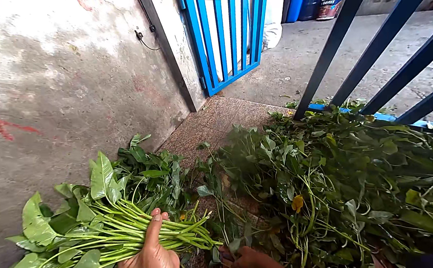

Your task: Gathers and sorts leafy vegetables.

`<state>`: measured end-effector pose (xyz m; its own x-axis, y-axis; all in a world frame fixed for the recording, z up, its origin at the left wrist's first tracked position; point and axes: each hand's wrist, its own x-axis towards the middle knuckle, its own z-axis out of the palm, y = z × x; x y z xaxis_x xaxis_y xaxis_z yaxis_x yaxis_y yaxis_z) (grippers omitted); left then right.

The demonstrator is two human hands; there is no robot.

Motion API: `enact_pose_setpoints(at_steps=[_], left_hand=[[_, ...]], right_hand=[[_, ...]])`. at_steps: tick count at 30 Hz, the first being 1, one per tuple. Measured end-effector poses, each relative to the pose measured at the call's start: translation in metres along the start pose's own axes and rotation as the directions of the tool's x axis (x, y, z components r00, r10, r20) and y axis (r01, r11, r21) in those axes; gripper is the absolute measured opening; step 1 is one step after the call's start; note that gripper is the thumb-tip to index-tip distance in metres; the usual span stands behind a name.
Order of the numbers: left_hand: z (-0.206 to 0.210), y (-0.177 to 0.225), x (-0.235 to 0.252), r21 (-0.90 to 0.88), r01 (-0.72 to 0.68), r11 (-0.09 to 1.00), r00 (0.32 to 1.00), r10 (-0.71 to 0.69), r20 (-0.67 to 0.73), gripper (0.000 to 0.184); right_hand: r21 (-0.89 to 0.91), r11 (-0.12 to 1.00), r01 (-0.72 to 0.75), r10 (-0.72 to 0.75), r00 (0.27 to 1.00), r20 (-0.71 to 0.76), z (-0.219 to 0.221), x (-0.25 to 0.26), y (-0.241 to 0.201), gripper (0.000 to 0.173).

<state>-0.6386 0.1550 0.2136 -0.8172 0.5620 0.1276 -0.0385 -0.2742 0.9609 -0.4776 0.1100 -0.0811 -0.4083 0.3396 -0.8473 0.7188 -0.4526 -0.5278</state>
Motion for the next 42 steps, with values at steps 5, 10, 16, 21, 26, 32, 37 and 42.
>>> enact_pose_setpoints(at_steps=[5, 10, 16, 21, 26, 32, 37, 42], left_hand=[[-0.005, 0.0, 0.005, 0.002, 0.034, 0.999, 0.999, -0.034, 0.005, 0.028], [-0.003, -0.003, 0.002, 0.014, 0.022, 1.0, 0.999, -0.023, 0.041, 0.028], [0.011, -0.009, -0.016, 0.075, 0.12, 0.99, 0.982, -0.129, 0.138, 0.037], [0.018, -0.01, -0.031, 0.106, 0.314, 0.943, 0.925, -0.329, 0.19, 0.034], [0.017, -0.009, -0.036, 0.077, 0.411, 0.909, 0.882, -0.417, 0.219, 0.033], [0.017, -0.007, -0.046, 0.154, 0.516, 0.843, 0.752, -0.532, 0.39, 0.027], [0.013, -0.015, -0.041, 0.181, 0.406, 0.896, 0.722, -0.435, 0.538, 0.027], [0.013, -0.021, -0.037, 0.161, 0.372, 0.914, 0.699, -0.39, 0.6, 0.03]], right_hand=[[0.474, 0.756, 0.451, -0.426, 0.889, -0.167, -0.012, -0.069, -0.017, 0.027], [0.46, 0.564, 0.686, -0.53, 0.728, -0.434, -0.049, -0.126, -0.002, 0.021], [0.122, 0.52, 0.845, -0.613, 0.469, -0.636, -0.049, -0.19, -0.02, 0.022], [-0.306, 0.561, 0.769, -0.644, 0.173, -0.745, -0.035, -0.191, -0.025, 0.022], [-0.581, 0.599, 0.55, -0.644, -0.099, -0.758, -0.026, -0.177, -0.015, 0.027], [-0.663, 0.585, 0.467, -0.68, -0.163, -0.715, -0.019, -0.169, -0.01, 0.028], [-0.738, 0.575, 0.353, -0.729, -0.189, -0.658, -0.017, -0.167, -0.009, 0.027], [-0.773, 0.564, 0.29, -0.75, -0.214, -0.627, -0.024, -0.169, -0.007, 0.022]])
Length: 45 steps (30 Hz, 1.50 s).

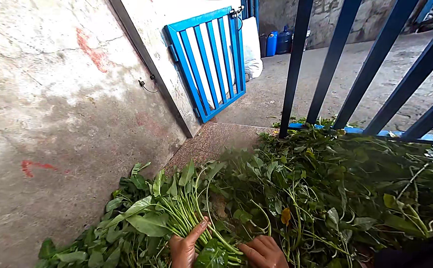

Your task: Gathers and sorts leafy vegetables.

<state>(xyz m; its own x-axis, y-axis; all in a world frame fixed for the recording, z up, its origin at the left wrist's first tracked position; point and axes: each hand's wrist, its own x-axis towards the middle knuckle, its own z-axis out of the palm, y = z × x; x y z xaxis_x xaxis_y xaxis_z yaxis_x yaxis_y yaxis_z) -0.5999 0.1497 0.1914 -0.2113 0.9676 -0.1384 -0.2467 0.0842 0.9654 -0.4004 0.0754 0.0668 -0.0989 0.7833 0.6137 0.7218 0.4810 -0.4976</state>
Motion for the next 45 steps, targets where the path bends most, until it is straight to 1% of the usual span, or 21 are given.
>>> enact_pose_setpoints(at_steps=[4, 7, 12, 15, 17, 20, 22, 25, 27, 28, 31, 32, 33, 34, 36, 38, 41, 42, 43, 44, 45], left_hand=[[0.001, 0.002, -0.003, 0.098, -0.003, 0.995, 1.0, 0.004, -0.01, 0.032], [0.002, 0.0, -0.001, 0.092, -0.013, 0.996, 1.0, 0.013, 0.002, 0.035], [0.007, 0.002, 0.0, 0.016, 0.035, 0.999, 0.994, -0.037, 0.105, 0.033], [0.005, 0.004, -0.002, 0.0, 0.045, 0.999, 0.979, -0.044, 0.198, 0.035], [0.005, 0.003, -0.005, -0.035, 0.027, 0.999, 0.969, -0.017, 0.245, 0.037], [0.007, -0.003, -0.009, -0.087, 0.006, 0.996, 0.956, 0.02, 0.294, 0.043], [0.01, -0.003, -0.012, -0.113, 0.003, 0.994, 0.947, 0.034, 0.32, 0.045], [0.011, -0.004, -0.014, -0.145, 0.004, 0.989, 0.929, 0.05, 0.366, 0.048], [0.011, -0.004, -0.014, -0.157, -0.006, 0.988, 0.919, 0.067, 0.388, 0.047], [0.011, -0.005, -0.014, -0.16, -0.018, 0.987, 0.917, 0.08, 0.39, 0.045], [0.011, -0.006, -0.011, -0.155, -0.055, 0.986, 0.932, 0.106, 0.346, 0.044], [0.011, -0.007, -0.01, -0.157, -0.06, 0.986, 0.941, 0.108, 0.321, 0.045], [0.012, -0.007, -0.009, -0.164, -0.066, 0.984, 0.95, 0.112, 0.292, 0.045], [0.012, -0.006, -0.009, -0.166, -0.071, 0.984, 0.962, 0.112, 0.25, 0.045], [0.013, -0.002, -0.008, -0.154, -0.102, 0.983, 0.984, 0.123, 0.129, 0.043], [0.009, 0.004, -0.005, -0.138, -0.157, 0.978, 0.987, 0.162, 0.022, 0.039], [0.0, 0.016, -0.003, -0.111, -0.239, 0.965, 0.969, 0.23, -0.089, 0.036], [-0.004, 0.02, -0.003, -0.101, -0.26, 0.96, 0.962, 0.25, -0.108, 0.036], [-0.009, 0.023, -0.004, -0.095, -0.277, 0.956, 0.957, 0.266, -0.115, 0.036], [-0.013, 0.026, -0.004, -0.088, -0.29, 0.953, 0.953, 0.28, -0.113, 0.036], [-0.017, 0.028, -0.004, -0.083, -0.296, 0.952, 0.953, 0.288, -0.093, 0.036]], right_hand=[[0.026, 1.0, 0.007, -0.008, 0.999, 0.039, -0.004, 0.005, 0.005, 0.022], [0.054, 0.999, 0.0, -0.003, 0.998, 0.055, -0.007, 0.008, 0.005, 0.023], [0.044, 0.999, 0.015, -0.018, 0.998, 0.052, -0.008, 0.011, 0.005, 0.022], [0.04, 0.999, 0.001, -0.006, 0.994, 0.11, -0.01, 0.012, 0.005, 0.024], [0.115, 0.99, -0.076, 0.044, 0.966, 0.253, -0.018, 0.018, 0.003, 0.031], [0.327, 0.904, -0.276, 0.089, 0.868, 0.488, -0.034, 0.029, 0.001, 0.044], [0.42, 0.83, -0.367, 0.11, 0.846, 0.522, -0.037, 0.032, -0.002, 0.052], [0.434, 0.793, -0.426, 0.217, 0.865, 0.453, -0.032, 0.031, -0.011, 0.061], [0.54, 0.697, -0.471, 0.293, 0.875, 0.385, -0.026, 0.029, -0.015, 0.047], [0.626, 0.604, -0.494, 0.33, 0.87, 0.368, -0.025, 0.03, -0.018, 0.035], [0.837, 0.167, -0.521, 0.448, 0.797, 0.406, -0.033, 0.039, -0.031, 0.017], [0.862, 0.075, -0.501, 0.477, 0.777, 0.41, -0.035, 0.042, -0.034, 0.017], [0.872, 0.074, -0.484, 0.492, 0.778, 0.39, -0.035, 0.043, -0.035, 0.017], [0.866, 0.162, -0.474, 0.496, 0.797, 0.344, -0.034, 0.041, -0.033, 0.02], [0.776, 0.44, -0.452, 0.485, 0.847, 0.218, -0.031, 0.033, -0.026, 0.027], [0.619, 0.673, -0.404, 0.43, 0.895, 0.117, -0.025, 0.018, -0.008, 0.031], [0.272, 0.89, -0.365, 0.343, 0.931, 0.127, -0.024, 0.0, 0.026, 0.024], [0.11, 0.917, -0.383, 0.359, 0.913, 0.193, -0.025, -0.008, 0.038, 0.022], [-0.056, 0.894, -0.445, 0.434, 0.829, 0.352, -0.03, -0.017, 0.047, 0.022], [-0.24, 0.824, -0.513, 0.547, 0.613, 0.57, -0.04, -0.019, 0.054, 0.028], [-0.419, 0.745, -0.519, 0.624, 0.321, 0.712, -0.049, -0.016, 0.059, 0.039]])
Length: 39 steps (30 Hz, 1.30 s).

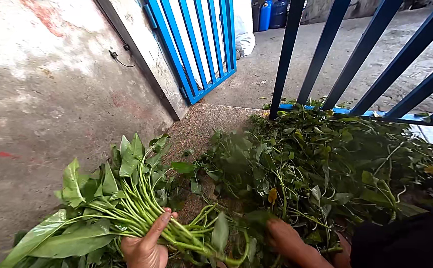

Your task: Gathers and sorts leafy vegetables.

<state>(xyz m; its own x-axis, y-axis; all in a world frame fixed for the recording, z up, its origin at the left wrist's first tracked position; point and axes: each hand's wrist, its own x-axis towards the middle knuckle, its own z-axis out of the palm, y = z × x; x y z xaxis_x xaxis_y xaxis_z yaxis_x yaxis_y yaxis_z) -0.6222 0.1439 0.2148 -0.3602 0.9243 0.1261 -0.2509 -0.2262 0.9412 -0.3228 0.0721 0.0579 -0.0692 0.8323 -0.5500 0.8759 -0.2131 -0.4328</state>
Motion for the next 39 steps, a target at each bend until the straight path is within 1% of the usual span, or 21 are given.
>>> enact_pose_setpoints(at_steps=[1, 2, 3, 4, 6, 7, 9, 10, 12, 14, 16, 18, 21, 23, 25, 27, 30, 33, 35, 37, 39], left_hand=[[-0.004, 0.001, 0.001, 0.0, -0.003, 1.0, 0.999, 0.003, 0.036, 0.037], [-0.008, 0.001, 0.0, 0.0, -0.004, 1.0, 0.998, 0.004, 0.066, 0.038], [-0.01, 0.001, -0.001, 0.006, -0.005, 1.0, 0.995, 0.004, 0.095, 0.04], [-0.01, -0.001, -0.002, 0.009, -0.005, 1.0, 0.992, 0.004, 0.124, 0.04], [-0.007, -0.006, -0.006, 0.021, 0.003, 1.0, 0.987, -0.007, 0.163, 0.041], [-0.004, -0.008, -0.007, 0.032, 0.012, 0.999, 0.986, -0.017, 0.167, 0.041], [0.003, -0.013, -0.011, 0.038, 0.042, 0.998, 0.984, -0.048, 0.173, 0.042], [0.007, -0.014, -0.013, 0.041, 0.061, 0.997, 0.981, -0.067, 0.181, 0.043], [0.015, -0.016, -0.018, 0.036, 0.093, 0.995, 0.976, -0.098, 0.192, 0.044], [0.017, -0.018, -0.021, 0.049, 0.108, 0.993, 0.971, -0.116, 0.207, 0.046], [0.015, -0.018, -0.02, 0.069, 0.102, 0.992, 0.976, -0.113, 0.189, 0.046], [0.009, -0.016, -0.016, 0.068, 0.088, 0.994, 0.988, -0.096, 0.124, 0.046], [-0.002, -0.004, -0.004, 0.044, 0.076, 0.996, 0.997, -0.075, -0.02, 0.041], [-0.006, 0.003, 0.002, 0.034, 0.064, 0.997, 0.994, -0.061, -0.09, 0.036], [-0.006, 0.005, 0.0, 0.053, 0.055, 0.997, 0.995, -0.05, -0.09, 0.038], [0.0, 0.0, -0.004, 0.057, 0.055, 0.997, 0.997, -0.052, -0.054, 0.041], [0.012, -0.009, -0.01, 0.061, 0.076, 0.995, 0.997, -0.075, -0.016, 0.042], [0.018, -0.014, -0.011, 0.055, 0.082, 0.995, 0.996, -0.08, -0.04, 0.044], [0.016, -0.012, -0.009, 0.045, 0.063, 0.997, 0.995, -0.059, -0.086, 0.042], [0.01, -0.008, -0.005, 0.05, 0.045, 0.998, 0.989, -0.037, -0.144, 0.04], [0.003, -0.001, -0.001, 0.053, 0.044, 0.998, 0.98, -0.032, -0.197, 0.039]], right_hand=[[-0.099, 0.987, -0.123, 0.141, 0.968, 0.21, -0.007, -0.001, 0.001, 0.053], [-0.18, 0.966, -0.185, 0.236, 0.917, 0.32, -0.012, -0.004, -0.004, 0.06], [-0.215, 0.958, -0.187, 0.255, 0.899, 0.355, -0.02, -0.009, -0.013, 0.057], [-0.187, 0.974, -0.126, 0.183, 0.927, 0.328, -0.032, -0.017, -0.023, 0.05], [0.008, 0.986, 0.166, -0.166, 0.982, 0.094, -0.052, -0.032, -0.044, 0.031], [0.107, 0.932, 0.347, -0.339, 0.937, -0.088, -0.055, -0.036, -0.057, 0.026], [0.158, 0.745, 0.648, -0.552, 0.733, -0.398, -0.054, -0.035, -0.088, 0.028], [0.159, 0.666, 0.729, -0.6, 0.651, -0.465, -0.051, -0.032, -0.102, 0.033], [0.166, 0.594, 0.787, -0.629, 0.583, -0.514, -0.04, -0.023, -0.122, 0.035], [0.157, 0.579, 0.8, -0.618, 0.556, -0.555, -0.03, -0.016, -0.133, 0.03], [0.122, 0.594, 0.795, -0.651, 0.564, -0.507, -0.028, -0.015, -0.131, 0.032], [0.09, 0.637, 0.765, -0.704, 0.626, -0.336, -0.031, -0.019, -0.118, 0.033], [0.072, 0.734, 0.675, -0.663, 0.736, -0.135, -0.022, -0.023, -0.09, 0.035], [0.18, 0.726, 0.663, -0.615, 0.744, -0.26, -0.009, -0.023, -0.077, 0.035], [0.235, 0.67, 0.704, -0.537, 0.678, -0.501, -0.005, -0.025, -0.084, 0.032], [0.207, 0.622, 0.755, -0.51, 0.592, -0.624, -0.014, -0.022, -0.103, 0.034], [0.073, 0.593, 0.802, -0.577, 0.486, -0.656, -0.026, -0.016, -0.13, 0.04], [-0.168, 0.572, 0.803, -0.655, 0.324, -0.683, -0.022, -0.008, -0.139, 0.014], [-0.31, 0.57, 0.761, -0.704, 0.258, -0.662, -0.017, -0.008, -0.131, 0.011], [-0.367, 0.623, 0.691, -0.717, 0.316, -0.622, -0.008, -0.009, -0.112, 0.013], [-0.304, 0.721, 0.623, -0.662, 0.487, -0.569, 0.002, -0.01, -0.089, 0.013]])
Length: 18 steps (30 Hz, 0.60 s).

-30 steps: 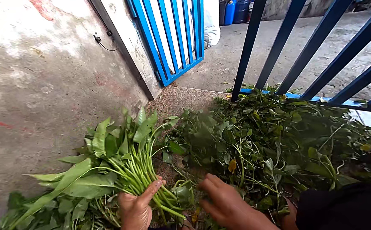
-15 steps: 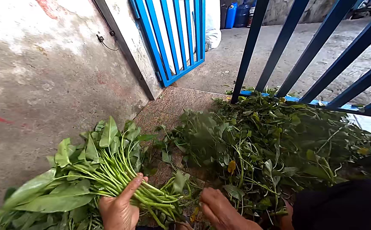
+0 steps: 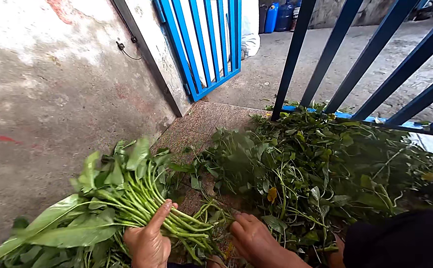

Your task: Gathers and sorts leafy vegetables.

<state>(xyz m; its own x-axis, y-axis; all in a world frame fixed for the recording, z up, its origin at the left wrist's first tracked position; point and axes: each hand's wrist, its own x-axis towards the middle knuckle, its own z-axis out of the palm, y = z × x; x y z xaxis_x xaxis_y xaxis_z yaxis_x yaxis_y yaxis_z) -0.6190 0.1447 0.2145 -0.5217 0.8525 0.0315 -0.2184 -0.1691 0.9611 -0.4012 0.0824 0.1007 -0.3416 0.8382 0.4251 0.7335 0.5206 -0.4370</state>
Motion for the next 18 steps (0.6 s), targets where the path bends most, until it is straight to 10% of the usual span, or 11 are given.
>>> enact_pose_setpoints(at_steps=[6, 14, 18], left_hand=[[0.004, -0.004, -0.004, -0.006, 0.05, 0.999, 0.998, -0.05, 0.044, 0.035], [-0.002, 0.0, 0.002, -0.022, 0.112, 0.993, 0.988, -0.114, -0.104, 0.031], [-0.01, 0.003, 0.006, 0.013, 0.133, 0.991, 0.975, -0.128, -0.183, 0.028]], right_hand=[[0.365, 0.925, -0.102, 0.087, 0.995, 0.057, -0.008, 0.013, -0.013, 0.029], [0.223, 0.963, -0.151, 0.102, 0.971, 0.218, 0.001, -0.001, 0.009, 0.021], [0.584, 0.765, -0.27, 0.025, 0.919, 0.393, -0.016, -0.009, 0.027, 0.037]])
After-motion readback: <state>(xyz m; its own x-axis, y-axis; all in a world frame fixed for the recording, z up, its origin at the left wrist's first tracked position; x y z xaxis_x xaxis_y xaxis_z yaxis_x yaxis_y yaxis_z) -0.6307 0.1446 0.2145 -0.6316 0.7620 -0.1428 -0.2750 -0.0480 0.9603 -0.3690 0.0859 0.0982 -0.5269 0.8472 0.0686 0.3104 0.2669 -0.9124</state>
